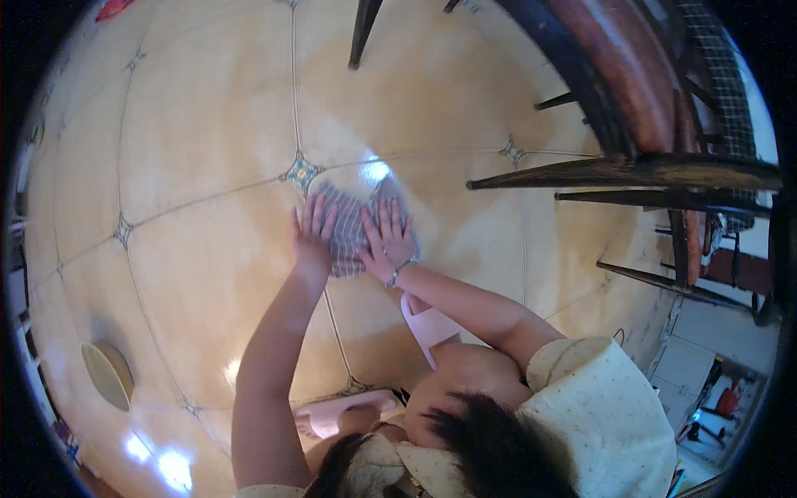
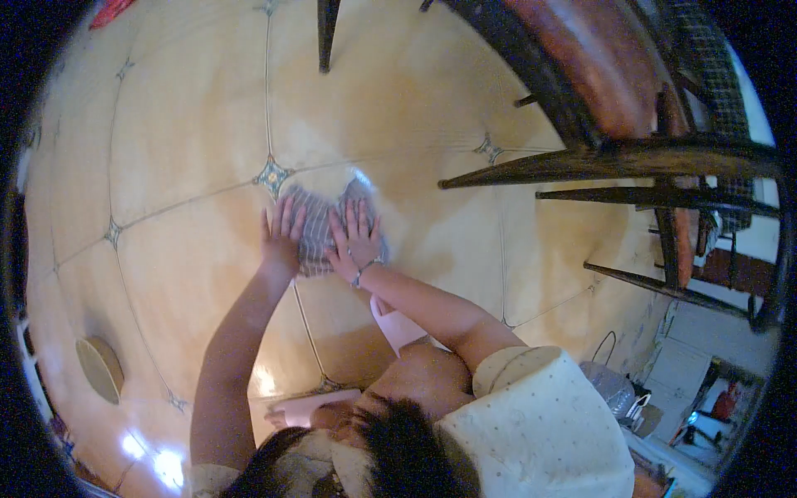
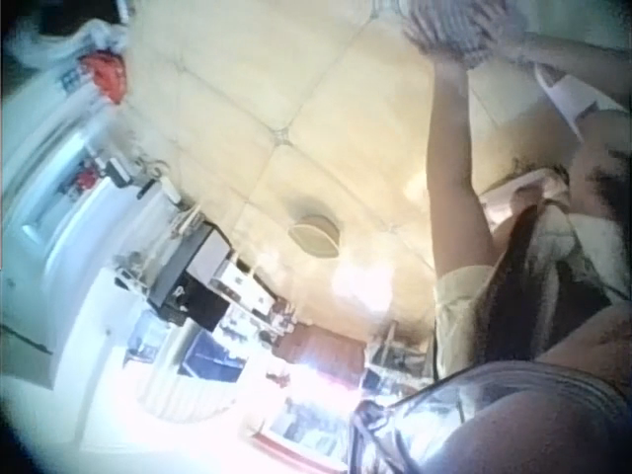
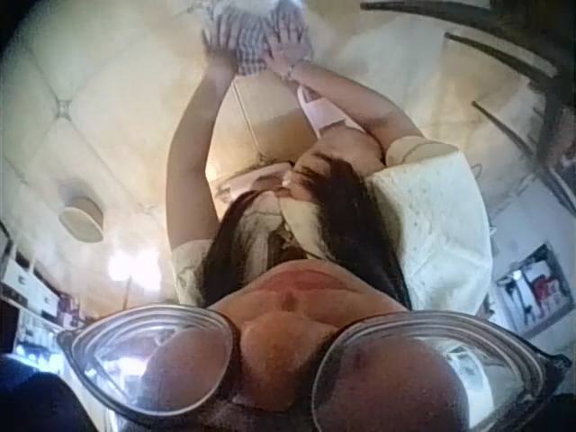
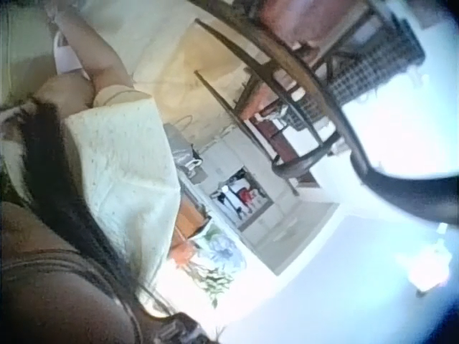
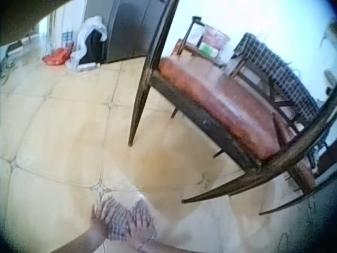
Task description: Cleaning the tiled floor using a handheld rag.
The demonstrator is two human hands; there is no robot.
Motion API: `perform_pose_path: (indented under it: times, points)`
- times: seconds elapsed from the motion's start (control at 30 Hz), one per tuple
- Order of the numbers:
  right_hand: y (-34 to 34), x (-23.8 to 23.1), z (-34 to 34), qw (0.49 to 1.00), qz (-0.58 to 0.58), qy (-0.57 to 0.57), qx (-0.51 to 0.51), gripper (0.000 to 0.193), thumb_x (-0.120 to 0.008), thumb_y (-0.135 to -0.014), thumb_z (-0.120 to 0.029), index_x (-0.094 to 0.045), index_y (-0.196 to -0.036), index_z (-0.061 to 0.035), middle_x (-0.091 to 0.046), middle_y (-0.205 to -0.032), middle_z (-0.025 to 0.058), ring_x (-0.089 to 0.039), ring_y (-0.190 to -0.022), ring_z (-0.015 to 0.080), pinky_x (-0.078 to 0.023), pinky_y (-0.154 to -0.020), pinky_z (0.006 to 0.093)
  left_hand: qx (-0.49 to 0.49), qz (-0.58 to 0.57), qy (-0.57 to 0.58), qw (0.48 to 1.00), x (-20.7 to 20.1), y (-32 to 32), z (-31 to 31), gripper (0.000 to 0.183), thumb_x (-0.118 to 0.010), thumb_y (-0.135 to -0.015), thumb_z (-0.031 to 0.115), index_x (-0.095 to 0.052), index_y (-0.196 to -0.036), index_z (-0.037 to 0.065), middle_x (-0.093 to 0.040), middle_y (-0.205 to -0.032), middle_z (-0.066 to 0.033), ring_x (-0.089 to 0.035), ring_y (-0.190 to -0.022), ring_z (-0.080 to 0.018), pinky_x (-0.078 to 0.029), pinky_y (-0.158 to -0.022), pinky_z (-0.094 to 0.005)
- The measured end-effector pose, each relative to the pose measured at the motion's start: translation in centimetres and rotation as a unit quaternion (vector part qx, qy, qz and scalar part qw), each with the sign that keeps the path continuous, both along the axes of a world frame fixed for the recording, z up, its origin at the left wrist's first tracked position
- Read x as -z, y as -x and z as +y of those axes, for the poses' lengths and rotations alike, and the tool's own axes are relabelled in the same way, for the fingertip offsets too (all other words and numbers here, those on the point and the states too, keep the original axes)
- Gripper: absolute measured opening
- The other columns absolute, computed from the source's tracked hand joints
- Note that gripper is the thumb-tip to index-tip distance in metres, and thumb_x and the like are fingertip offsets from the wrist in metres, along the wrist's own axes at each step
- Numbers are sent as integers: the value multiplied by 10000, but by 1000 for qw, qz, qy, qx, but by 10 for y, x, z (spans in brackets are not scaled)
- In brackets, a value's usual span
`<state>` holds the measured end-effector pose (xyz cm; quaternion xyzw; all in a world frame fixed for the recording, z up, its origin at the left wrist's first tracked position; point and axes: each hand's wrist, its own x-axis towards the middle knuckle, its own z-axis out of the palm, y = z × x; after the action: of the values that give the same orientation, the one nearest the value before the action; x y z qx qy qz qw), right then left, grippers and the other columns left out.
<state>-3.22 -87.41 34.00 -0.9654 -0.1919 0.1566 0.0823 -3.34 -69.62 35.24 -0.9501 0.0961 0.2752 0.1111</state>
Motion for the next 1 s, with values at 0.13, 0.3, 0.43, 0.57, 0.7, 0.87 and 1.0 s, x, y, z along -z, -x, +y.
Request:
perform_pose_path:
  times: [0.13,0.3,0.43,0.57,0.7,0.87,1.0]
  points:
    - [-23,-54,6,993,114,-18,-35,806,-608,-859,-348,-196,-1531,-180,-167,-1572,199,-91,-1460,416,-97,-1121,649,1,-57,-51,997,37,16,3,912,-523,-872,491,11,-1556,209,113,-1614,-103,121,-1481,-314,100,-1116,-628]
    - [-80,-186,1,978,-148,-127,-71,688,-607,-830,-208,-354,-1464,-116,-234,-1544,208,-128,-1452,416,-47,-1134,640,-39,-12,15,999,24,23,6,815,-436,-913,474,-21,-1557,192,104,-1610,-132,128,-1473,-350,115,-1108,-638]
    - [-118,-277,0,918,-394,-44,-29,740,-631,-793,-226,-351,-1472,-131,-241,-1557,148,-144,-1460,371,-50,-1123,659,-24,-22,17,999,25,36,13,810,-452,-904,452,-58,-1557,179,88,-1610,-144,115,-1474,-359,123,-1104,-640]
    - [-167,-282,-32,880,-462,79,69,784,-667,-784,-301,-342,-1485,-167,-240,-1571,81,-149,-1467,315,-47,-1097,681,-14,-6,41,999,1,26,13,861,-488,-872,482,-67,-1557,176,70,-1611,-148,108,-1475,-359,127,-1099,-643]
    - [-190,-263,-50,839,-506,190,58,853,-678,-770,-354,-288,-1509,-179,-204,-1588,38,-143,-1473,288,-41,-1086,688,-5,2,49,999,-9,24,18,949,-506,-851,530,-11,-1552,126,46,-1612,-156,83,-1479,-359,55,-1135,-609]
    - [-226,-274,-73,860,-463,200,76,850,-650,-798,-353,-241,-1525,-186,-151,-1602,14,-93,-1482,264,-68,-1090,698,-7,-27,42,999,3,25,16,924,-523,-846,485,-31,-1555,154,65,-1612,-149,101,-1478,-353,68,-1126,-621]
    - [-266,-275,-97,861,-440,235,99,845,-622,-846,-362,-176,-1540,-177,-89,-1614,26,-30,-1488,280,-35,-1090,705,-16,-10,43,999,6,19,14,908,-539,-844,439,-47,-1557,168,70,-1613,-145,104,-1479,-351,70,-1125,-623]
